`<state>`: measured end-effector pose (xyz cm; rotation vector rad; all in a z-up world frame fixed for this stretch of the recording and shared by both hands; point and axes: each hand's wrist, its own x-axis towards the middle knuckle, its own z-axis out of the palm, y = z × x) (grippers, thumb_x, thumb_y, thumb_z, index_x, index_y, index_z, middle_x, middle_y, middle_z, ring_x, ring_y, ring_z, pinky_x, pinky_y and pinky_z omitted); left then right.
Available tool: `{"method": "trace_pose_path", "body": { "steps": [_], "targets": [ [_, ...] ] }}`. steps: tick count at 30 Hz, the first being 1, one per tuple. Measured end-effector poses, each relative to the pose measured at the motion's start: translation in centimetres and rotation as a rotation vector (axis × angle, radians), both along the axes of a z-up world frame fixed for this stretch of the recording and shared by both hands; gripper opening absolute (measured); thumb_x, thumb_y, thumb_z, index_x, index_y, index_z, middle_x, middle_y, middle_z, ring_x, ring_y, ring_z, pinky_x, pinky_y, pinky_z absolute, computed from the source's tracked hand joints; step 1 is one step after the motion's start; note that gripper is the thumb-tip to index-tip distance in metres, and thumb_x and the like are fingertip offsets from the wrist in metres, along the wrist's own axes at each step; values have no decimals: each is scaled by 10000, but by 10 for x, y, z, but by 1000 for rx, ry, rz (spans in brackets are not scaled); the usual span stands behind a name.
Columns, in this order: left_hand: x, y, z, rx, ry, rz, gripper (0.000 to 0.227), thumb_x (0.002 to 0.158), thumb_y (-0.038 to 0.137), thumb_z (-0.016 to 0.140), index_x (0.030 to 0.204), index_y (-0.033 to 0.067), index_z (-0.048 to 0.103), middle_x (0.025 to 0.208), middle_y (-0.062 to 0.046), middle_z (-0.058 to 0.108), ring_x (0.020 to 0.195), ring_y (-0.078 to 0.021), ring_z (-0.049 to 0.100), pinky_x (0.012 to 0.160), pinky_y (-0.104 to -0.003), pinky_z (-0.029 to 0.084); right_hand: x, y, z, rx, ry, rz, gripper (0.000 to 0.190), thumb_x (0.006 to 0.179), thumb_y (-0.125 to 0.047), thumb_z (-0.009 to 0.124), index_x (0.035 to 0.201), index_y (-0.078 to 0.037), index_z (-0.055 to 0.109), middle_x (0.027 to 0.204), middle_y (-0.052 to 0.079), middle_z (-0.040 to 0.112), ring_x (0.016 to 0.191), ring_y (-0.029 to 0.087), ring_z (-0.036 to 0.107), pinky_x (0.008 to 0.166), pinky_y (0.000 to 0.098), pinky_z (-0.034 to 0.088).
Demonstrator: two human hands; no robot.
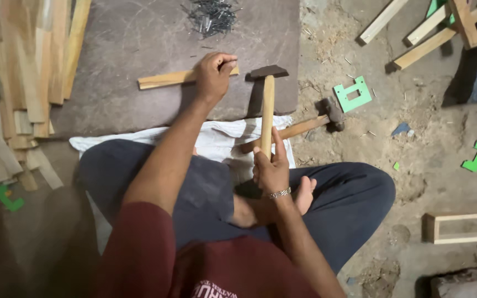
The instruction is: The person sits on the floor and repeatedly hammers nails into small wooden slats using a hammer. They pick up nails from a pile, position them on the wood, and drive them in one by one.
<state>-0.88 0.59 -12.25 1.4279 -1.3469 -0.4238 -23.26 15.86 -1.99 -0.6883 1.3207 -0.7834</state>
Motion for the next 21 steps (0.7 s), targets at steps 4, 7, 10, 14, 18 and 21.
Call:
{"method": "trace_pose_path", "body": {
  "steps": [4,7,10,14,18,21],
  "targets": [
    [2,0,2,3,-41,-14,69,871,43,754,936,24,739,942,-136,744,908,-305,711,825,-401,551,1,-2,1,16,9,-1,755,930,-64,645,1600,-222,334,589,-33,511,391,67,417,335,248,340],
    [2,2,7,-14,-82,-3,70,872,39,750,940,27,743,943,-137,739,919,-318,705,839,-409,547,3,-2,4,15,3,-1,754,936,-66,642,1604,-220,328,600,-46,511,401,58,414,339,243,337],
    [-2,0,12,-26,-75,-5,66,877,35,745,940,25,731,953,-133,742,925,-325,702,836,-415,541,3,-4,7,24,13,-10,751,940,-70,645,1607,-222,336,602,-43,514,403,56,415,342,238,333],
    [-1,6,19,-38,-86,-3,82,865,29,746,945,29,727,964,-130,739,931,-323,699,842,-420,545,4,-2,5,46,33,-2,756,941,-73,642,1603,-242,318,603,-47,510,395,52,413,335,237,331],
    [-1,7,25,-79,-134,-13,95,853,37,767,943,37,737,965,-127,739,925,-326,693,837,-431,538,7,0,3,-43,226,60,764,939,-68,672,1625,-206,365,693,50,546,465,126,458,384,286,385],
    [0,8,24,-140,-176,-10,150,826,32,791,963,66,742,951,-104,743,915,-305,697,827,-420,544,7,-5,10,-1011,580,280,667,945,86,642,1547,31,361,1385,351,572,1217,434,588,936,442,515]
  ]
}}
